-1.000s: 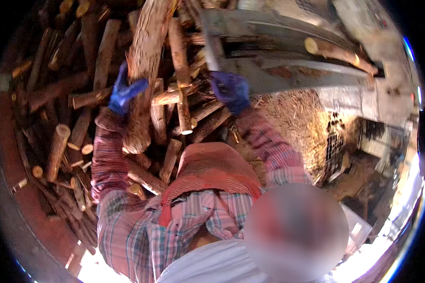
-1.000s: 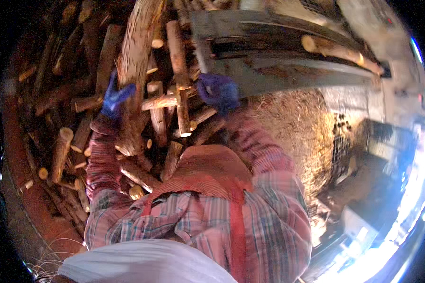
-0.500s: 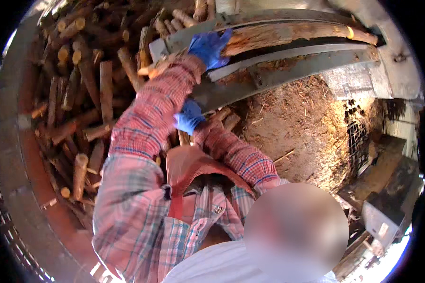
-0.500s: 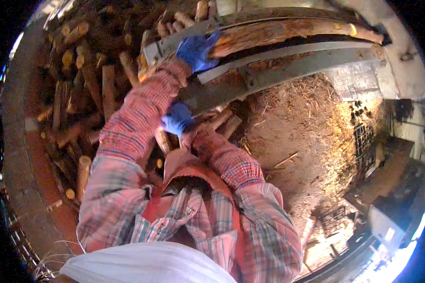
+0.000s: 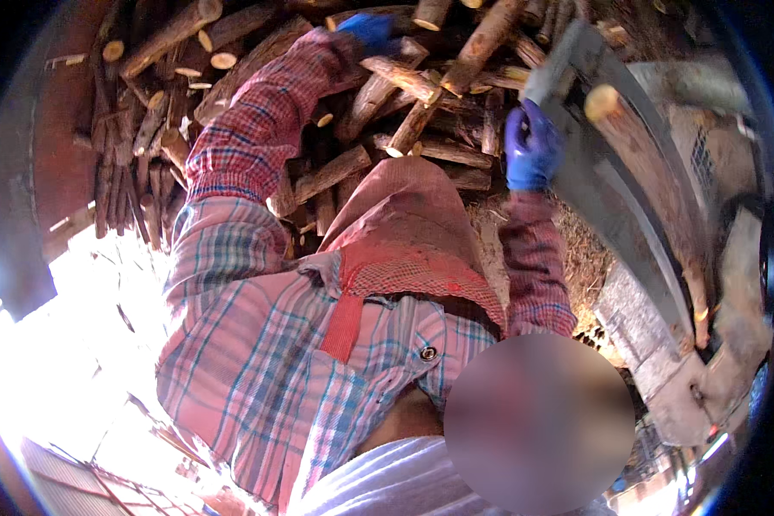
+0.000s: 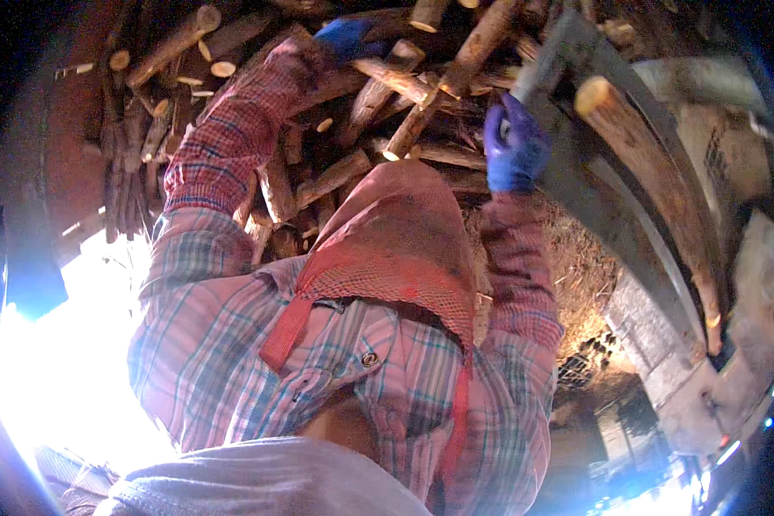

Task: The person repeatedly picks up logs from a pile and feeds them into a wood-cutting machine. They handle the logs with gloved hands, positioning them on the machine's platform before the blade cuts them. The cut pieces fall away, and the person continues the cycle by selecting new logs from the surrounding pile.

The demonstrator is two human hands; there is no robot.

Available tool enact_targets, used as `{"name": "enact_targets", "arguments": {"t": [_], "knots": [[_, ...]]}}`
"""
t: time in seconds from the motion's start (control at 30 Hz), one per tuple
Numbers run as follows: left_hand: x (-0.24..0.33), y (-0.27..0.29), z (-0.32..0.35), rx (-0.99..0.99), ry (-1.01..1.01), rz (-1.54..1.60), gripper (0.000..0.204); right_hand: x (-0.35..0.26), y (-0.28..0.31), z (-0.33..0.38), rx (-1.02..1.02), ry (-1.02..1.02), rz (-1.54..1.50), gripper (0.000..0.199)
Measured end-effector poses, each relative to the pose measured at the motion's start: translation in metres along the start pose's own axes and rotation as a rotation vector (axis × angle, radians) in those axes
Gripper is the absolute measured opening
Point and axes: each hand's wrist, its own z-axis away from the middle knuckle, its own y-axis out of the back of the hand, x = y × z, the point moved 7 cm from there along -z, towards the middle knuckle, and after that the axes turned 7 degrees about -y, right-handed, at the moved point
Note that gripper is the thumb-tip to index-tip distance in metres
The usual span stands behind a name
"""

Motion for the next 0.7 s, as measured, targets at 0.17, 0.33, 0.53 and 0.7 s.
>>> {"name": "enact_targets", "arguments": {"t": [0.17, 0.33, 0.53, 0.7], "knots": [[-0.14, -0.203, 0.098, -0.313, 0.449, 0.539, 0.042, -0.012, -0.015, -0.011, -0.226, -0.184, 0.137, 0.028], [-0.094, -0.303, 0.052, -0.084, 1.124, 1.819, 0.047, 0.01, -0.012, 0.007, -0.153, -0.166, 0.107, 0.026], [-0.123, -0.398, -0.041, 0.386, 1.282, 1.589, 0.081, 0.006, -0.02, 0.003, -0.28, -0.251, 0.3, 0.02], [-0.092, -0.405, -0.052, 0.617, 1.341, 1.723, 0.102, 0.01, -0.016, 0.013, -0.122, -0.25, 0.278, 0.023]]}}
